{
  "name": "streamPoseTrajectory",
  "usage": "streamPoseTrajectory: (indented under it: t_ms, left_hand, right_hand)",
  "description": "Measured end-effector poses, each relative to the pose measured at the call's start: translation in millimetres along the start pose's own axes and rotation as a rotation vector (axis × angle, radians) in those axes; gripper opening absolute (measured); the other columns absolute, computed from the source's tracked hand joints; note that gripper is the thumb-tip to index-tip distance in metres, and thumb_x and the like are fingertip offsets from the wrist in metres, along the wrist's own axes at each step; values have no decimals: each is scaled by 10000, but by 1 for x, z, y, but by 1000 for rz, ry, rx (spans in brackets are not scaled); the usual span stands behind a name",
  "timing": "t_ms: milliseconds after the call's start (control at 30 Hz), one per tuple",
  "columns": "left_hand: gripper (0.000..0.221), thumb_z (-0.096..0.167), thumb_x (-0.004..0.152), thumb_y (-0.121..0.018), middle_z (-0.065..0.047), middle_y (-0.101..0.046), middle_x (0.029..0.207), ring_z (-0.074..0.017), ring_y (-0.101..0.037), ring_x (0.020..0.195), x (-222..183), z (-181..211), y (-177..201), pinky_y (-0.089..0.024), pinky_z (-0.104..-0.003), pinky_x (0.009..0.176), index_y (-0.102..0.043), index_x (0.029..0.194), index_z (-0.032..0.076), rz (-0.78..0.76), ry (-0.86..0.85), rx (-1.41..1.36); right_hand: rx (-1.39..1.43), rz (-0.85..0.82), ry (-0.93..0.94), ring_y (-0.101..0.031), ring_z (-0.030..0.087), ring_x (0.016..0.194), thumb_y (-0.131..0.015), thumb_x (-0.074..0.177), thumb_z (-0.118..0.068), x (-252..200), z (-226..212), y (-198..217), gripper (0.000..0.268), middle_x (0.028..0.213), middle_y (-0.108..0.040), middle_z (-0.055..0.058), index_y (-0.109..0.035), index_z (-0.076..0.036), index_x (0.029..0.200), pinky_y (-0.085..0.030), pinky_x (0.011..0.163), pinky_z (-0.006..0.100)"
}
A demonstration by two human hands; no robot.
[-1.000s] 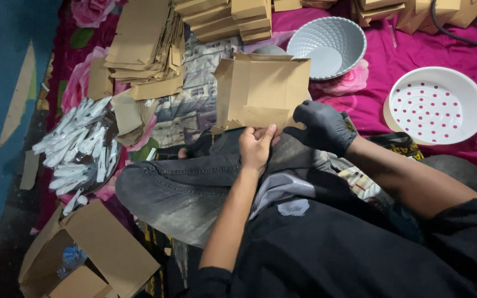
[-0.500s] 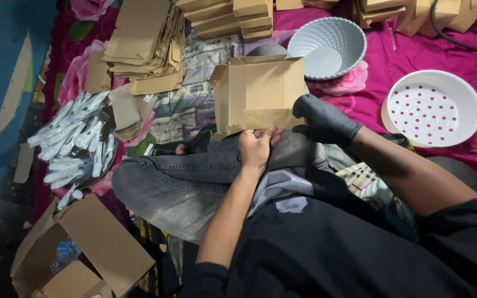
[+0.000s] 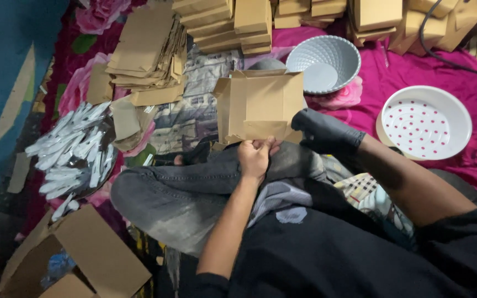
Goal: Folding flat cardboard templates into small boxes manually on the floor.
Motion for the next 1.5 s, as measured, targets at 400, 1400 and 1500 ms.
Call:
streamPoseTrajectory:
  t_ms: [400, 1400, 1500]
  left_hand:
    - [224, -63, 908, -709, -154, -763, 938, -307, -781, 837, 47, 93, 24, -696, -421, 749, -644, 1112, 2, 56, -79, -403]
    - [502, 151, 924, -777, -113, -713, 1221, -232, -696, 1140, 185, 205, 219, -570, -426, 941, -600, 1391, 94, -20, -173, 255]
    - [501, 88, 865, -839, -94, -737, 1118, -186, -717, 1047, 198, 172, 224, -595, -368, 877, -628, 1319, 82, 8, -164, 221]
  right_hand:
    - [-59, 351, 484, -690, 253, 861, -824, 886, -353, 47, -135, 59, 416, 873, -636, 29, -676, -163, 1226, -571, 766, 376]
    - [-24, -10, 748, -680, 440, 908, -582, 1019, -201, 330, -309, -32, 104, 980, -704, 150, -636, -146, 1089, -561, 729, 506]
    - [-116, -19, 679, -675, 435, 949, -539, 1039, -252, 338, -308, -35, 144, 1024, -691, 156, -613, -165, 1126, -563, 749, 527]
Point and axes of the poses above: each hand's wrist, its own x-axis towards the middle knuckle, its own y-axis out of the back of the hand, z = x × y, the point moved 6 cm from there along x, towards the middle knuckle
